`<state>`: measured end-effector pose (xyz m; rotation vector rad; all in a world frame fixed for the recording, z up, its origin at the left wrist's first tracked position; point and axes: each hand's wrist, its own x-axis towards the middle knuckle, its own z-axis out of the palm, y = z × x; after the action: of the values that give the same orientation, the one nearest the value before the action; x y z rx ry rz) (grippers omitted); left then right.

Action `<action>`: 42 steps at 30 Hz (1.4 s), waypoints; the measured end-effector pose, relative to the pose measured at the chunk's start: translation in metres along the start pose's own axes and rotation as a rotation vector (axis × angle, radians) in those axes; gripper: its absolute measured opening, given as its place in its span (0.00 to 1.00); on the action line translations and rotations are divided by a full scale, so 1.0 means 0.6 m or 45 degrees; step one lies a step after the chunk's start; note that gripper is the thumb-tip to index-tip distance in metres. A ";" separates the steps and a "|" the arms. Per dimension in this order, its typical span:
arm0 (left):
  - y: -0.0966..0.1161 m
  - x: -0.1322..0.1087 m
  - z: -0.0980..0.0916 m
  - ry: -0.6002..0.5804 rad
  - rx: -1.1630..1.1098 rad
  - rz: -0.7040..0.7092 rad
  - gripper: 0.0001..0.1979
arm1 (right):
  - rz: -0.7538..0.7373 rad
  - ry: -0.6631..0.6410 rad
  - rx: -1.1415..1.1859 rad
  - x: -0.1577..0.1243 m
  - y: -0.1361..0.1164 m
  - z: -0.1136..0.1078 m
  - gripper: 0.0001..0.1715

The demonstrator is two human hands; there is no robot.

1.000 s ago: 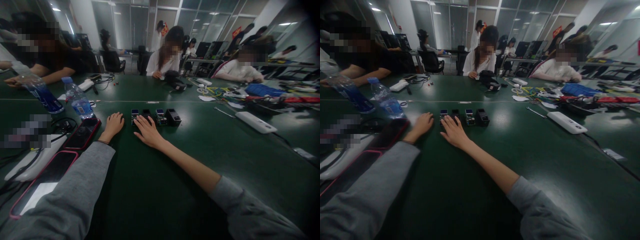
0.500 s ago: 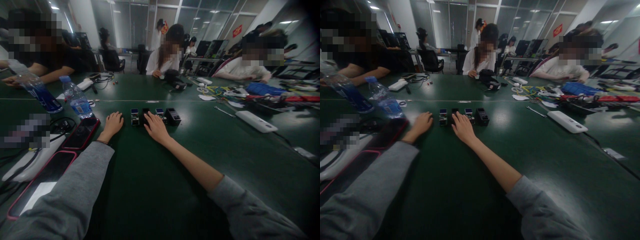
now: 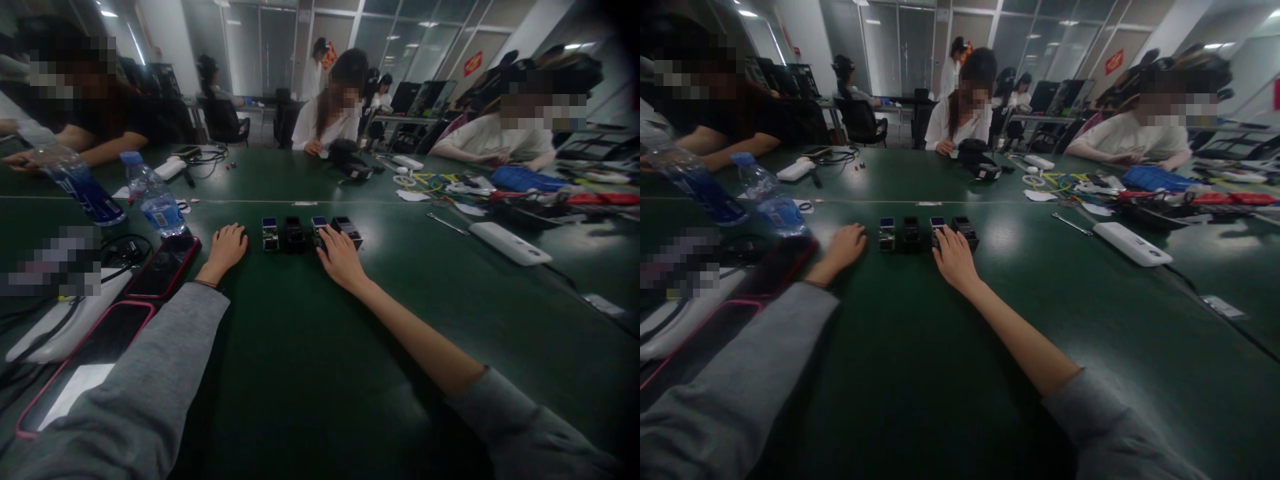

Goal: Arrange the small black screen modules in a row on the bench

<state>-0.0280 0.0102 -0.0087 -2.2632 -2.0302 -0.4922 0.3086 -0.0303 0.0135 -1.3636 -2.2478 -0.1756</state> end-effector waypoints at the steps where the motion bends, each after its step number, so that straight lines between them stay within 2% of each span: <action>1: -0.001 0.000 0.000 -0.003 -0.001 0.001 0.24 | -0.005 -0.018 -0.002 -0.002 0.006 0.003 0.31; 13: 0.000 0.002 -0.003 -0.017 0.015 0.006 0.24 | 0.002 -0.064 0.028 0.000 0.005 0.006 0.34; 23: 0.000 -0.001 0.002 0.043 0.010 0.008 0.23 | -0.014 -0.057 0.062 0.000 -0.001 -0.004 0.29; 33: 0.005 -0.001 -0.008 -0.019 0.006 -0.013 0.24 | -0.012 -0.045 0.068 0.000 -0.001 -0.003 0.27; 42: 0.002 -0.002 -0.006 -0.001 0.004 0.002 0.24 | -0.032 -0.002 0.043 -0.001 0.001 0.001 0.28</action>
<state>-0.0277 0.0082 -0.0052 -2.2634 -2.0277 -0.4880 0.3089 -0.0300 0.0125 -1.3186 -2.2598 -0.1447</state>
